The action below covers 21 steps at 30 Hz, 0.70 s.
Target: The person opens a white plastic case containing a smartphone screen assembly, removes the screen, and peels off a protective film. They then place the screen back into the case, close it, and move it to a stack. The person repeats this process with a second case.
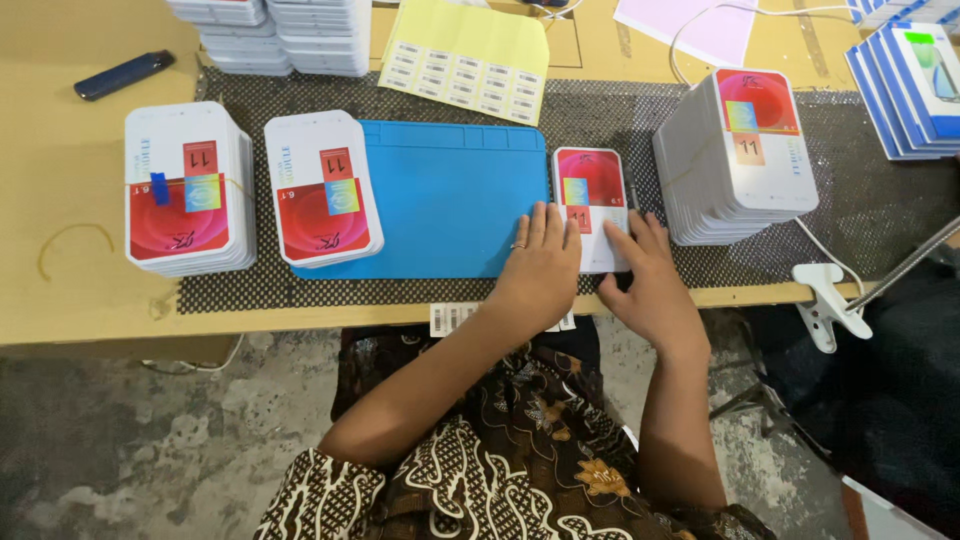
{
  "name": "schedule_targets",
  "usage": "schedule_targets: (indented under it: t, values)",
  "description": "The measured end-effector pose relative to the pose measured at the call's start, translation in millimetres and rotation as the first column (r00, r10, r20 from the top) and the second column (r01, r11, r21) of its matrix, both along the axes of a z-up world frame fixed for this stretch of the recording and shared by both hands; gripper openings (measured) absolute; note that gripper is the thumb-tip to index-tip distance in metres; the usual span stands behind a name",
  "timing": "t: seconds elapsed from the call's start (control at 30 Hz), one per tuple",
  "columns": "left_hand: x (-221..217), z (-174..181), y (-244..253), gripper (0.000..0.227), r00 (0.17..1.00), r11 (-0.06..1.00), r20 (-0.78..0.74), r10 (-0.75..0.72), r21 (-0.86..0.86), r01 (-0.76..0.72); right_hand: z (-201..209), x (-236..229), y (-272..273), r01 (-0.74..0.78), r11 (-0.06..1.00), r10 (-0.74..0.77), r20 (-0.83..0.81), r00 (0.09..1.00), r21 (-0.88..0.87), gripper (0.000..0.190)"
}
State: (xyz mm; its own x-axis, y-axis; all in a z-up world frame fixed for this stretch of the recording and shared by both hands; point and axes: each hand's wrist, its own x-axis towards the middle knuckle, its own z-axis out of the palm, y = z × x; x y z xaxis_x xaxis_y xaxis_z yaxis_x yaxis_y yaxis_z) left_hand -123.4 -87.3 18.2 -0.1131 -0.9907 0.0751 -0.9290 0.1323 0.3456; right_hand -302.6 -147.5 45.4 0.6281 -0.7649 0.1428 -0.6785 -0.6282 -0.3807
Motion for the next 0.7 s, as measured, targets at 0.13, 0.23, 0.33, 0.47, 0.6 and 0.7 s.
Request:
schedule_targets:
  t: [0.13,0.23,0.33,0.47,0.6,0.7]
  values:
    - [-2.1,9.0,7.5,0.062,1.000,1.000,0.013,0.017,-0.023,-0.017,16.1,12.8,3.9,-0.059,0.995,0.058,-0.015,0.998,-0.078,0.062]
    - [-7.8,10.0,12.9,0.058,0.999,0.999,0.039,0.002,-0.036,0.000,28.3,31.5,-5.3,-0.137,0.990,0.138,0.045,0.989,-0.019,0.066]
    - [-17.0,10.6,24.6,0.057,0.999,0.999,0.031,0.035,-0.036,-0.034,23.3,47.4,-21.7,-0.168,0.985,0.170,0.044,0.984,-0.038,0.067]
    - [-21.6,-5.8,19.6,0.065,0.997,1.000,0.068,0.021,-0.023,-0.019,1.4,49.5,-32.9,-0.252,0.949,0.247,-0.052,0.968,-0.189,0.055]
    - [-19.9,-1.5,21.3,0.068,0.998,1.000,0.068,0.004,0.014,-0.005,-16.0,46.0,-33.9,-0.252,0.944,0.244,-0.062,0.968,-0.212,0.056]
    - [-14.8,-6.2,20.8,0.086,1.000,1.000,0.030,-0.006,0.026,0.005,-18.5,43.9,-34.5,-0.245,0.947,0.240,-0.049,0.970,-0.206,0.056]
